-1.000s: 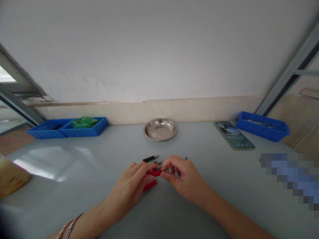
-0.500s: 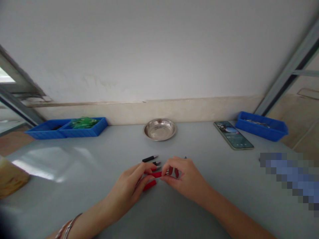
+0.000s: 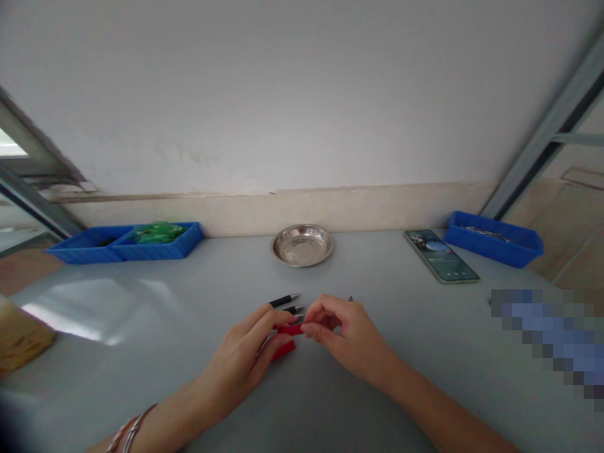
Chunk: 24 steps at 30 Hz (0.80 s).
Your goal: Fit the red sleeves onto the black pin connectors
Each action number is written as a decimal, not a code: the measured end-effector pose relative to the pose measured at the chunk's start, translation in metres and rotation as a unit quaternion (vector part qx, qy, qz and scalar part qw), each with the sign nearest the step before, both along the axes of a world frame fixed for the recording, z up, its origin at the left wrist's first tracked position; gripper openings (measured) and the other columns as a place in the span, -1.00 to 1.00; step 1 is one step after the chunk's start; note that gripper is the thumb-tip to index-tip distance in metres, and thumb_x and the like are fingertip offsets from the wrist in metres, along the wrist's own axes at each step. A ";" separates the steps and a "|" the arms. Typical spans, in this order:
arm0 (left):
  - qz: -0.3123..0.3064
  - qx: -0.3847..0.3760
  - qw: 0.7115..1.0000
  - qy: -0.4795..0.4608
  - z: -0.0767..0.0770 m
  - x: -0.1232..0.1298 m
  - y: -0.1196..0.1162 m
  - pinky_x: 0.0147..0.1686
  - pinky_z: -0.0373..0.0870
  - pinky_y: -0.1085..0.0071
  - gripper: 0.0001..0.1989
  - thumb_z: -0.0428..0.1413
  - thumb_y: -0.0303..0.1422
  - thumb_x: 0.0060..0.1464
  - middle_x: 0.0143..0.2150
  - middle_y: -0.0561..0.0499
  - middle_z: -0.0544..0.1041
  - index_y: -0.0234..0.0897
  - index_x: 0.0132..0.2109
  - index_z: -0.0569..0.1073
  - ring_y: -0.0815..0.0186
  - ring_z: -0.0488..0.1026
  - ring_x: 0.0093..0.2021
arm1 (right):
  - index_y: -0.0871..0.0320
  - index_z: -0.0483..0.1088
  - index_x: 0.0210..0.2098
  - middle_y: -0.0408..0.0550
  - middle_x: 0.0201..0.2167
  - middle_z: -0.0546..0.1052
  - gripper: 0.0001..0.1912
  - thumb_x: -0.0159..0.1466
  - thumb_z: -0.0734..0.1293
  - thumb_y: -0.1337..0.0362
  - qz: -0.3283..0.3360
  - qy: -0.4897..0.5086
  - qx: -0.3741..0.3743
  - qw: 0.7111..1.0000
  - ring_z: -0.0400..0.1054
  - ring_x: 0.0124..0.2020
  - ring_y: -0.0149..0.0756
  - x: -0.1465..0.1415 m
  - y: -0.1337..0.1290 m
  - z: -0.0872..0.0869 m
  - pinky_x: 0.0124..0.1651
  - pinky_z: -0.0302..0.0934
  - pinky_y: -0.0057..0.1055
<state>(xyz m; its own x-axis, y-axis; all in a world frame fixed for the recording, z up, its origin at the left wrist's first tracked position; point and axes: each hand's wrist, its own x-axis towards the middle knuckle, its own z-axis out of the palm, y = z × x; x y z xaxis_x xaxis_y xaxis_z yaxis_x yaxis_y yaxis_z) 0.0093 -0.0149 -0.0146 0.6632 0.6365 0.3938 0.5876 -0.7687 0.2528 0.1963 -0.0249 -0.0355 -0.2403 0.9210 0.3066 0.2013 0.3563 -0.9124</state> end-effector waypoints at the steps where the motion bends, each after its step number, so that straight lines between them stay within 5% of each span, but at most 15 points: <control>1: -0.001 0.002 1.000 0.001 0.000 0.000 0.000 -0.32 0.39 0.38 -0.80 -0.14 -0.46 0.18 -0.26 -0.03 0.40 -0.26 -0.10 0.30 0.32 0.38 -0.31 | 0.18 0.33 -0.44 -0.16 -0.53 0.43 -0.87 0.15 0.28 0.23 -0.001 -0.006 0.005 1.000 0.28 -0.46 -0.46 0.000 0.000 0.000 -0.37 0.18 -0.51; 18: 0.025 -0.020 0.999 -0.026 -0.001 0.000 0.002 -0.29 0.41 0.41 -0.79 -0.15 -0.45 0.20 -0.25 -0.04 0.48 -0.29 -0.17 0.37 0.34 0.44 -0.30 | 0.15 0.38 -0.45 -0.14 -0.49 0.48 -0.91 0.15 0.27 0.28 -0.050 -0.081 0.078 0.992 0.34 -0.41 -0.40 0.002 -0.001 0.001 -0.29 0.22 -0.47; 24: 0.072 -0.002 0.997 0.013 0.002 0.000 0.004 -0.28 0.43 0.33 -0.81 -0.11 -0.42 0.18 -0.21 -0.07 0.47 -0.29 -0.14 0.37 0.28 0.46 -0.27 | 0.17 0.37 -0.42 -0.13 -0.49 0.44 -0.89 0.18 0.22 0.34 -0.152 -0.131 0.154 0.967 0.29 -0.45 -0.42 0.011 0.002 0.005 -0.32 0.19 -0.47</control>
<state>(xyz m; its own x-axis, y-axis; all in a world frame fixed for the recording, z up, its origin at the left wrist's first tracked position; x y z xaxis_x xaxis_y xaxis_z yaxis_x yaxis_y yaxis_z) 0.0092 -0.0106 -0.0123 0.5746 0.7269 0.3761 0.6979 -0.6752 0.2387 0.2069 -0.0231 -0.0301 -0.0789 0.8357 0.5435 0.5503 0.4911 -0.6753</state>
